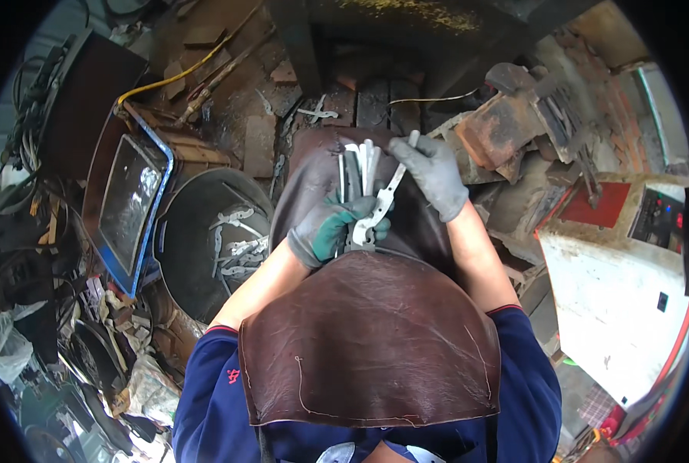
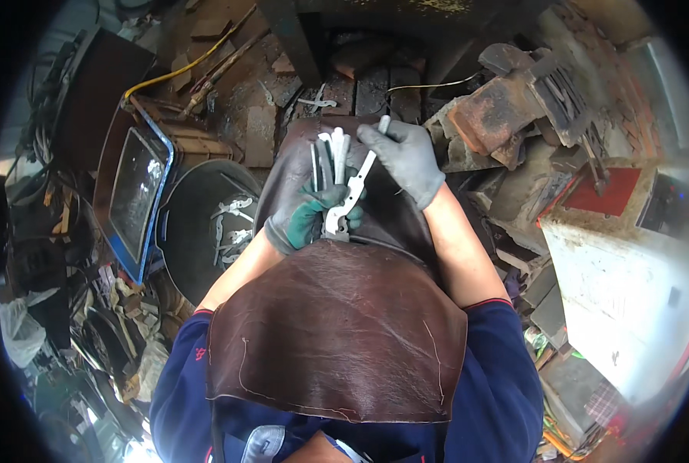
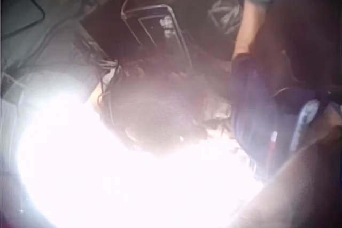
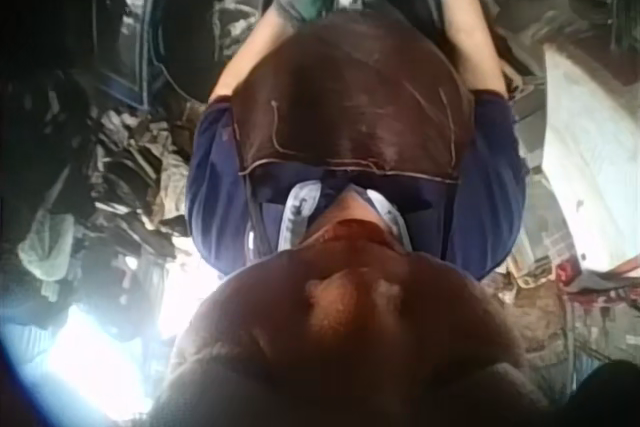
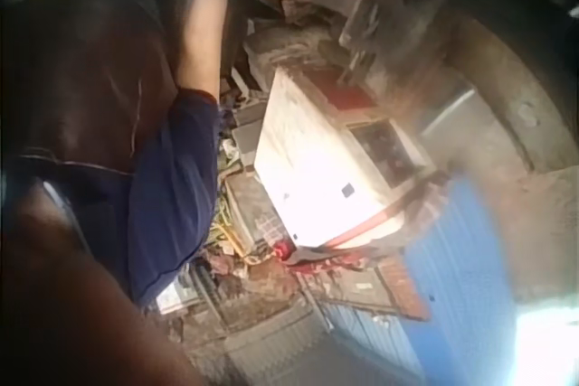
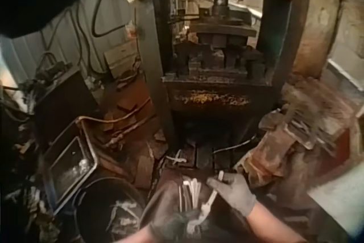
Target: The person gathers metal parts from a basin, then repeatedly takes heated metal pieces from a heating unit, presses them in a press machine, cools them in a water container, and pairs them with the metal parts in hand.
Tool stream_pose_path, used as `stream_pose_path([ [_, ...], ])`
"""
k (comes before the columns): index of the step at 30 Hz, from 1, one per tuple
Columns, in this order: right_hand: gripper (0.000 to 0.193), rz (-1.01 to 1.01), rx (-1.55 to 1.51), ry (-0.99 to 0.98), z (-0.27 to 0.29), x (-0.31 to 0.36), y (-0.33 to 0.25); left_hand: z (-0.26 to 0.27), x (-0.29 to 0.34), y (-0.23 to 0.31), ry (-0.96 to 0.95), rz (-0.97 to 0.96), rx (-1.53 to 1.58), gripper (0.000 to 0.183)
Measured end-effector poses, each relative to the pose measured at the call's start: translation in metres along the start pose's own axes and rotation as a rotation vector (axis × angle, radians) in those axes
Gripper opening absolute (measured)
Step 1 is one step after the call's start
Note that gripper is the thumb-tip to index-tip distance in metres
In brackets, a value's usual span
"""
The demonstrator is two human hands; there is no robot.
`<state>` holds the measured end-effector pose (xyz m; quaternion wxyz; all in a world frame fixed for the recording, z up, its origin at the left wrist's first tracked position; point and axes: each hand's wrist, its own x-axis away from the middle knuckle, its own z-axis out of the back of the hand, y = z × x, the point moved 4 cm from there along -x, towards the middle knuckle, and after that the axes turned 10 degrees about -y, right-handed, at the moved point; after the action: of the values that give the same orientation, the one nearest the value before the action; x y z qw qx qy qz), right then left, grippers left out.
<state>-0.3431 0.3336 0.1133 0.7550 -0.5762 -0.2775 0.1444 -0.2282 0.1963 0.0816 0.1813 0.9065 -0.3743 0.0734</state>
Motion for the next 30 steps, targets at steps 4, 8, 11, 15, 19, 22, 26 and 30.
stream_pose_path([
  [4, 0.023, -0.139, -0.522, 0.006, 0.035, 0.034, 0.005, -0.017, -0.013, 0.012, 0.057, -0.060, -0.171, 0.031],
  [8, 0.023, -0.040, -0.738, 0.266, 0.068, 0.066, 0.030, -0.004, -0.018, 0.011, 0.043, -0.094, -0.068, 0.037],
  [11, 0.021, 0.133, -0.870, 0.493, 0.112, 0.107, 0.056, 0.009, -0.020, 0.012, -0.010, -0.115, -0.056, 0.035],
  [15, 0.034, 0.273, -0.901, 0.676, 0.145, 0.134, 0.110, 0.014, -0.023, 0.009, -0.119, -0.100, -0.102, 0.036],
  [19, 0.037, 0.355, -0.924, 0.798, 0.162, 0.119, 0.123, 0.007, -0.028, 0.005, -0.085, -0.083, -0.126, 0.037],
  [22, 0.037, 0.368, -0.937, 0.907, 0.178, 0.096, 0.133, 0.002, -0.031, 0.002, -0.084, -0.072, -0.032, 0.040],
  [26, 0.033, 0.414, -1.033, 1.032, 0.203, 0.070, 0.134, -0.006, -0.030, 0.004, -0.084, -0.008, -0.070, 0.044],
  [30, 0.027, 0.400, -1.106, 1.102, 0.227, 0.067, 0.140, -0.007, -0.030, 0.004, -0.104, 0.105, -0.135, 0.043],
])
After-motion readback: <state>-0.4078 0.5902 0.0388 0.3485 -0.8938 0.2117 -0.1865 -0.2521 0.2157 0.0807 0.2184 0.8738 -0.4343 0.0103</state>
